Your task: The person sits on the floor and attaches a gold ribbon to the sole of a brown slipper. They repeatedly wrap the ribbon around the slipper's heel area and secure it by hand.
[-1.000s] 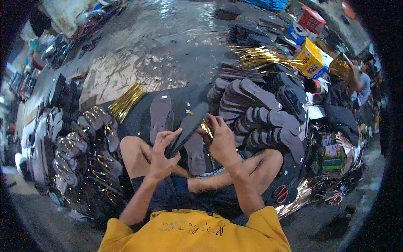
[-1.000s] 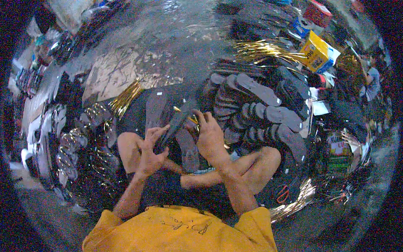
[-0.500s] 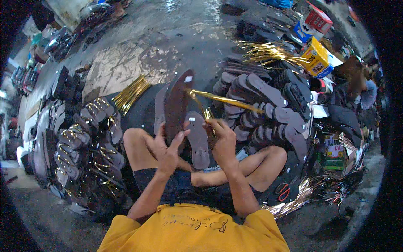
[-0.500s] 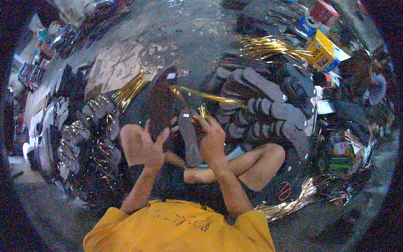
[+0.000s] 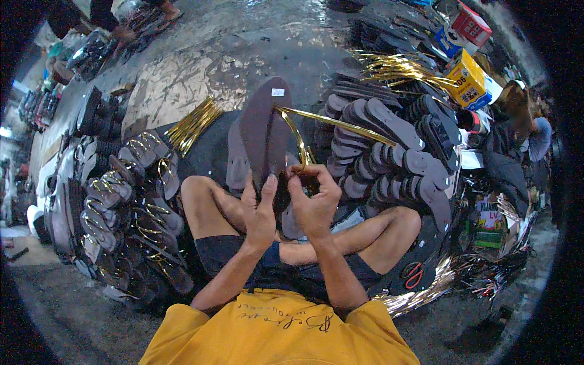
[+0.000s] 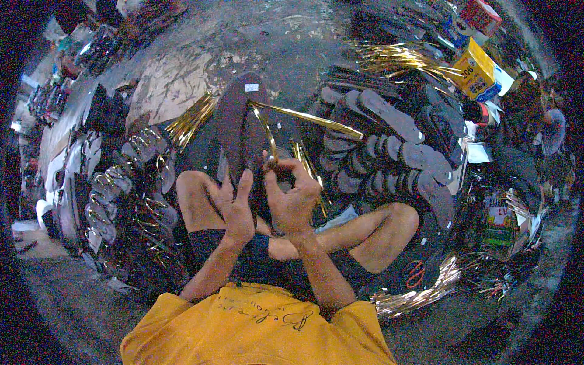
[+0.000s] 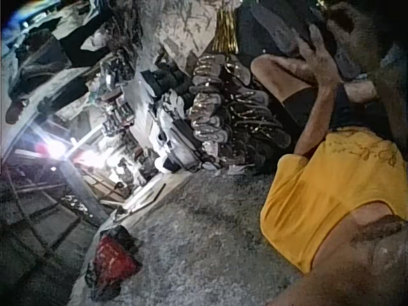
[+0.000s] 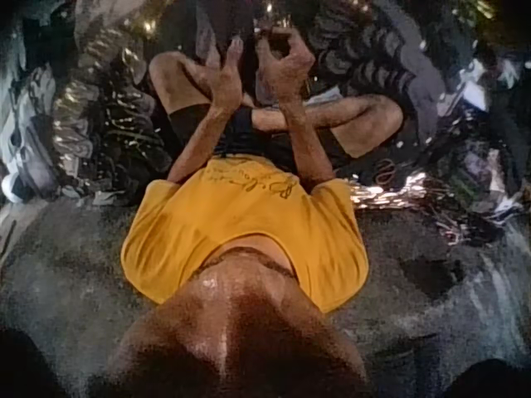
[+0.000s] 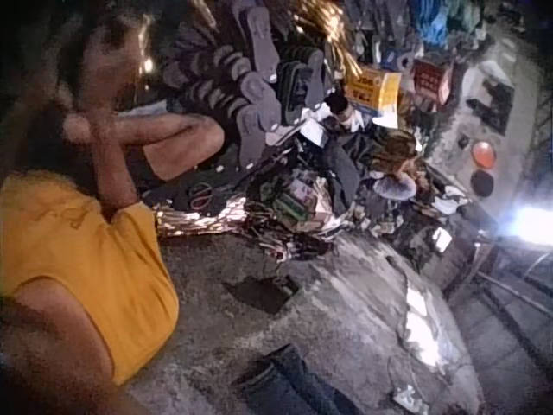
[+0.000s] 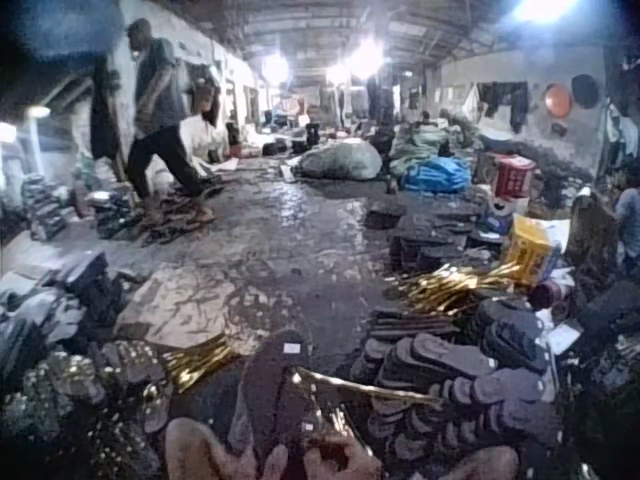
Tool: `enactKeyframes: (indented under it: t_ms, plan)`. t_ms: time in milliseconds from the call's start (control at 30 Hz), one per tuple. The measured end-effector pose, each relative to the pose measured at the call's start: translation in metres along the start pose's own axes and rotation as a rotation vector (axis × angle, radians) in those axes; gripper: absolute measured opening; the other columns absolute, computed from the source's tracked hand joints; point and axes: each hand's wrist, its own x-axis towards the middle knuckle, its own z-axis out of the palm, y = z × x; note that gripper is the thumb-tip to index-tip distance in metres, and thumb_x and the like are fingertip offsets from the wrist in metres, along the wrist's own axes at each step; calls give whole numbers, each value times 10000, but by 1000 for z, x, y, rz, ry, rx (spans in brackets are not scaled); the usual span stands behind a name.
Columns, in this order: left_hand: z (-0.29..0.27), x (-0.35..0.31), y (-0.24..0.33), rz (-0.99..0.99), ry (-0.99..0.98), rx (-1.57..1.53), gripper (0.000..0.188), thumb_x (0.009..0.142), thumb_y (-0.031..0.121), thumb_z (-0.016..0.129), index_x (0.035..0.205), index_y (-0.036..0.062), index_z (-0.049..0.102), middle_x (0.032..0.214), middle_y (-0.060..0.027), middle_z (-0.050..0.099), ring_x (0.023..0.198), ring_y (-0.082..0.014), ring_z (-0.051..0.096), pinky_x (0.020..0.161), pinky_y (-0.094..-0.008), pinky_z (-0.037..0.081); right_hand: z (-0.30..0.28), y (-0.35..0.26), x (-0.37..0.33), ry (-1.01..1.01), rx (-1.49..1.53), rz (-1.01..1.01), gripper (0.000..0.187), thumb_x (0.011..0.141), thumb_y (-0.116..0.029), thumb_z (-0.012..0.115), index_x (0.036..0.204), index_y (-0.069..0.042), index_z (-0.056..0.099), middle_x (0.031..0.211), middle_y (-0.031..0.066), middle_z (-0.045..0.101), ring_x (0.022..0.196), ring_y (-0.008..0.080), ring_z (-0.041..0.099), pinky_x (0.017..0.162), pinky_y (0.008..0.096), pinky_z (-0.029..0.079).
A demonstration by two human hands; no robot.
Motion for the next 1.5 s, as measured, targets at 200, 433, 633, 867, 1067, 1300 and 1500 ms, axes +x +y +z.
enactKeyframes:
  t_ms: [200,433,633,867,1067,1300,1500]
  plan:
    - [4,-9,26,32,55,457,427,1129,207,615,1472,-41,558,1235,-83,714,1096,-133,644,984,-278,524,-5,-1,2,-38,11,81,154,924,-70,821,1054,4,785,951,93,818,843,131,747,782,299,587]
    - [-21,14,27,-256,-46,-27,457,1098,226,663,1468,-26,567,1276,-108,730,1131,-173,694,984,-321,566,-22,8,13,-187,321,307,178,1010,-122,782,1136,5,781,940,43,791,755,88,704,656,248,540]
    - [-29,11,30,-567,-142,-291,403,1074,194,685,1443,51,609,1253,-90,750,1088,-198,751,948,-393,634,-21,56,-10,-517,902,718,247,1089,-218,696,1276,-58,713,1011,-7,767,814,79,683,695,260,560]
    - [-49,19,64,-423,-253,16,471,1057,141,682,1492,4,564,1298,-116,743,1093,-211,753,967,-372,625,-32,-20,25,-144,75,-150,279,1034,-108,740,1296,-34,681,977,26,755,818,129,705,731,286,575]
    - [-87,62,83,72,-227,678,533,931,95,819,1404,-45,617,1221,-114,760,1018,-208,747,973,-377,602,-72,-64,45,-287,47,-269,82,1010,-51,771,1073,-1,783,1042,72,796,940,120,735,871,266,567]
    - [-17,31,98,131,140,312,442,943,91,842,1342,-20,686,1221,-85,766,1064,-157,726,945,-310,580,-19,-29,40,-245,731,332,212,1013,-107,793,1182,20,768,988,70,806,836,119,730,751,255,577]
    - [-11,24,99,195,105,489,333,970,140,828,1249,-18,738,1127,-82,803,997,-164,752,901,-309,589,-6,-43,33,-83,-49,-389,113,932,-33,840,1037,-7,806,933,100,788,787,140,740,711,271,580]
